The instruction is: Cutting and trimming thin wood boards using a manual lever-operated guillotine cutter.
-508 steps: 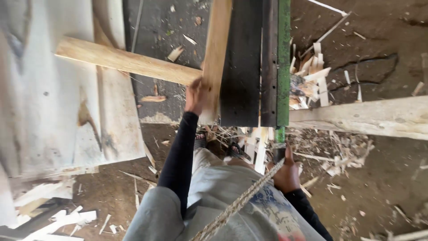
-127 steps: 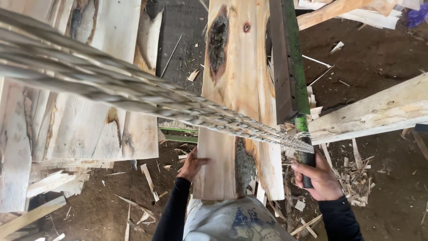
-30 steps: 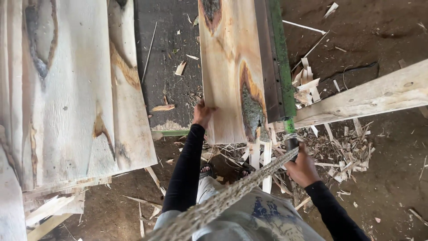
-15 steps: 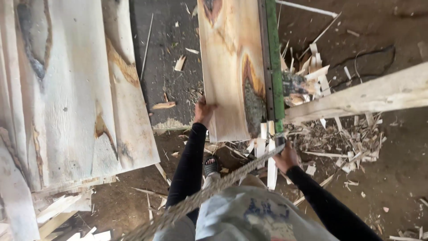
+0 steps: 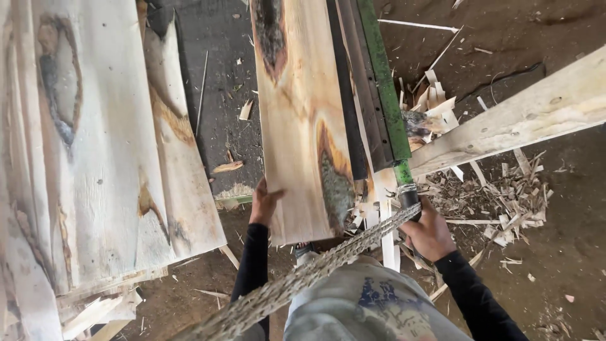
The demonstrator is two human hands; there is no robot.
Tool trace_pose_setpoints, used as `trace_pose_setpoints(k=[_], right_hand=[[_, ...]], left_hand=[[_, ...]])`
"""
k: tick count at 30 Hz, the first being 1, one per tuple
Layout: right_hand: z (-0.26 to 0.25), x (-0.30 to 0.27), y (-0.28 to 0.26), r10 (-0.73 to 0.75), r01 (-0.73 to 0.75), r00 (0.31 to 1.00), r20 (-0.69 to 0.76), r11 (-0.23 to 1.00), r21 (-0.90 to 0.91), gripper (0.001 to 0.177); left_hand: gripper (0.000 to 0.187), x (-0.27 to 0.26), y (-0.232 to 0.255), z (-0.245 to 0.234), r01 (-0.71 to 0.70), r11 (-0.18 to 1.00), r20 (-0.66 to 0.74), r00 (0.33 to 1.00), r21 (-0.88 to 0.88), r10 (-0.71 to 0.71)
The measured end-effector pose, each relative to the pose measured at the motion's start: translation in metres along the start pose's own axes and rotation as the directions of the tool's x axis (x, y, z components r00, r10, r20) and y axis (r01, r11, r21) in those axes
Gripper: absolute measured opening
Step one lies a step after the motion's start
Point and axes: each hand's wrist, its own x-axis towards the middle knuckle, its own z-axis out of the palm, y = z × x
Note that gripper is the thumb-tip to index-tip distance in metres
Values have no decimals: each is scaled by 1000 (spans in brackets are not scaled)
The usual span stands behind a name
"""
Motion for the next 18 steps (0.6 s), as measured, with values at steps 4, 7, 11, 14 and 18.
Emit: trace_pose_setpoints(k=[4, 7, 11, 14, 18], right_hand=[[-3, -2, 0, -119, 119, 993, -14, 992, -38, 42], [-3, -1, 1, -121, 120, 991, -57, 993, -20, 42], [-1, 0, 3, -126, 127, 989, -75, 992, 15, 46], [-1, 7, 14, -152, 157, 985, -86, 987, 47, 46], [-1, 8, 12, -122, 118, 988, -100, 992, -37, 44]], left_hand=[[87, -46, 32, 13, 317, 848, -237, 943, 425, -234], [90, -41, -18, 30, -150, 455, -163, 800, 878, 577], [102, -16, -32, 114, -108, 443, -84, 917, 890, 391], [116, 5, -28, 166, -89, 330, 10, 972, 940, 234], [117, 18, -39, 194, -35, 198, 0, 985, 980, 174]])
